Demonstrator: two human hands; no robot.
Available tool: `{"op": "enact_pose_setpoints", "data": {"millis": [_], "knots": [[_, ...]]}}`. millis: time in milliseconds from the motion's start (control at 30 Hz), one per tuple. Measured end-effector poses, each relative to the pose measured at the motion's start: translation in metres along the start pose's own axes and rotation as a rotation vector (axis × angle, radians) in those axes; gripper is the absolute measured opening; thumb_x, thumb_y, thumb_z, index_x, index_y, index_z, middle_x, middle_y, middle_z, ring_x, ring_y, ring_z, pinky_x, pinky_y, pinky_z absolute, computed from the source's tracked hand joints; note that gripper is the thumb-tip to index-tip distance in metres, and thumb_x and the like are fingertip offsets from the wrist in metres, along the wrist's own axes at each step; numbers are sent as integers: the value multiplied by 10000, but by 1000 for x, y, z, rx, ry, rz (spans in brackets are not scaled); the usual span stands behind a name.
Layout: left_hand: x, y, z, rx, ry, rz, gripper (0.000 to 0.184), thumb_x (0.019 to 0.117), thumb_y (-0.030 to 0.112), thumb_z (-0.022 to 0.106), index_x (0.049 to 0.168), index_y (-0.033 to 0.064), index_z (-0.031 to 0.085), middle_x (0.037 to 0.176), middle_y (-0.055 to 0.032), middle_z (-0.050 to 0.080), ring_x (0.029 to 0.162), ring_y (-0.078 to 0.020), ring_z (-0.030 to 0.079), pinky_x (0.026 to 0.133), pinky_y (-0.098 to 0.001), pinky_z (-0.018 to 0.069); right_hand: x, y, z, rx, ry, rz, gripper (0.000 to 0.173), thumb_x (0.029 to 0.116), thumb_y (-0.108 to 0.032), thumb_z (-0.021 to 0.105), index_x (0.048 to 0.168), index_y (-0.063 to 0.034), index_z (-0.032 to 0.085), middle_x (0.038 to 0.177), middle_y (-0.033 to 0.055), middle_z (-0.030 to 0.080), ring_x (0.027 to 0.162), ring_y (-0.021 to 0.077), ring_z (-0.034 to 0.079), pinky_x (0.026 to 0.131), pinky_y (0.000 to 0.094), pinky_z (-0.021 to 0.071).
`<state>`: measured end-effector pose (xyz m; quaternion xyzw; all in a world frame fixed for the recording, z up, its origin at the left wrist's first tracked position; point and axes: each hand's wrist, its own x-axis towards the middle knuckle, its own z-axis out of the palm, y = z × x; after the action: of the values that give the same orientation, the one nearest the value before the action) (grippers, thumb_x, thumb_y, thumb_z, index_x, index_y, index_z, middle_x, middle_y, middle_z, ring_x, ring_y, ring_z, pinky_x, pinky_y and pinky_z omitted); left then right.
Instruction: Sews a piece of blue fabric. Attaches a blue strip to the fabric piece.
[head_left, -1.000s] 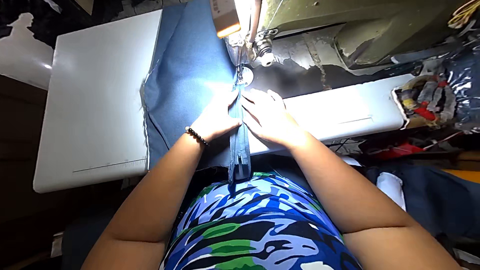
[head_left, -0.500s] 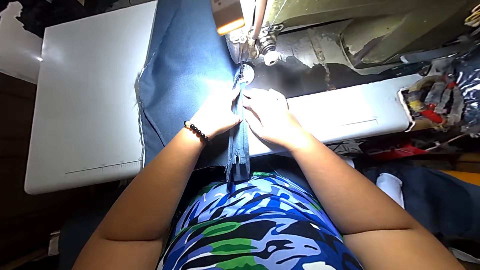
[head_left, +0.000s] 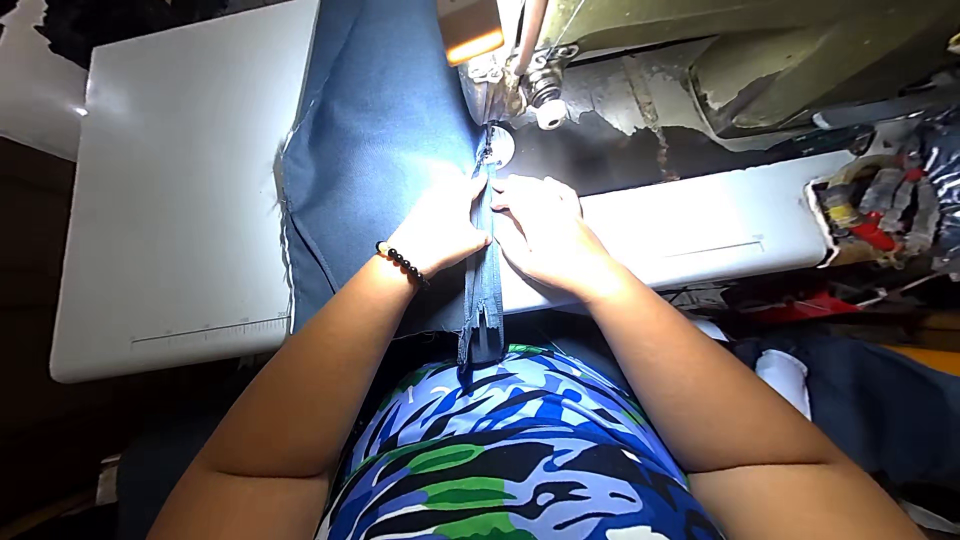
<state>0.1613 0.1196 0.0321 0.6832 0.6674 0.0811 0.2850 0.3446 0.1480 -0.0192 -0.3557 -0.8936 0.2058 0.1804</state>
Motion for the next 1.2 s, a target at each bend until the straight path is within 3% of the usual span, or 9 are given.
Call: {"op": "enact_pose_setpoints", "data": {"millis": [133, 267, 300, 367, 433, 600, 867, 1033, 1200], "knots": [[1, 6, -4, 56, -40, -18, 804, 860, 231, 810, 1543, 31, 435, 1329, -186, 551, 1236, -304, 553, 1022, -462, 472, 0, -1, -1, -2, -8, 1, 487, 1022, -309, 413, 1438, -126, 589, 1492, 68, 571, 1460, 244, 446, 1220, 596, 212], [0, 7, -9, 293, -29, 52, 760, 879, 388, 773, 1515, 74, 501, 1339, -176, 527, 1244, -361, 498, 951, -542, 451, 9, 6, -11, -30, -62, -79, 469, 984, -342, 499, 1352, -104, 667, 1509, 96, 541, 1405, 281, 486, 1130, 618, 305], [-2, 3, -8, 367, 4, 121, 730, 883, 433, 741, 1494, 90, 536, 1413, -169, 504, 1297, -387, 451, 959, -592, 399, 13, 8, -15, -39, -78, -111, 451, 969, -340, 523, 1308, -95, 690, 1519, 101, 531, 1394, 297, 494, 1101, 622, 331], [-6, -9, -7, 475, 43, 235, 703, 924, 527, 598, 1510, 146, 522, 1654, -97, 332, 1524, -377, 252, 1135, -685, 199, 22, 15, -21, -60, -100, -191, 434, 962, -340, 510, 1258, -98, 715, 1508, 85, 554, 1395, 292, 504, 1096, 605, 354], [-6, -28, 0, 458, 99, 324, 739, 946, 592, 466, 1557, 177, 464, 1707, -34, 246, 1587, -312, 140, 1196, -687, 76, 29, 26, -21, -26, -79, -252, 371, 966, -290, 509, 1196, -111, 739, 1422, 75, 623, 1360, 273, 540, 1115, 570, 356], [2, -48, 21, 262, 201, 300, 751, 955, 645, 433, 1575, 223, 430, 1674, -46, 329, 1559, -260, 262, 1209, -654, 137, 36, 40, -13, 75, 15, -270, 308, 973, -201, 528, 1154, -127, 767, 1366, 68, 659, 1344, 266, 547, 1136, 538, 351], [16, -44, 21, 259, 233, 273, 754, 950, 651, 425, 1570, 221, 438, 1674, -42, 327, 1557, -263, 265, 1203, -659, 132, 37, 37, -14, 22, 22, -204, 349, 1016, -210, 478, 1236, -86, 718, 1445, 89, 611, 1406, 275, 505, 1167, 524, 351], [18, -44, 20, 260, 226, 258, 764, 939, 667, 434, 1561, 224, 449, 1675, -28, 324, 1559, -256, 255, 1205, -659, 125, 36, 33, -15, -24, -9, -122, 335, 1015, -225, 497, 1256, -145, 715, 1444, 111, 572, 1407, 322, 468, 1149, 560, 350], [36, -48, 7, 221, 249, 242, 678, 911, 663, 490, 1396, 193, 551, 1645, -55, 377, 1555, -270, 271, 1184, -688, 136, 42, 26, -14, -105, -28, -69, 407, 1025, -210, 460, 1373, -129, 655, 1412, 119, 587, 1360, 345, 495, 1090, 570, 387]]}}
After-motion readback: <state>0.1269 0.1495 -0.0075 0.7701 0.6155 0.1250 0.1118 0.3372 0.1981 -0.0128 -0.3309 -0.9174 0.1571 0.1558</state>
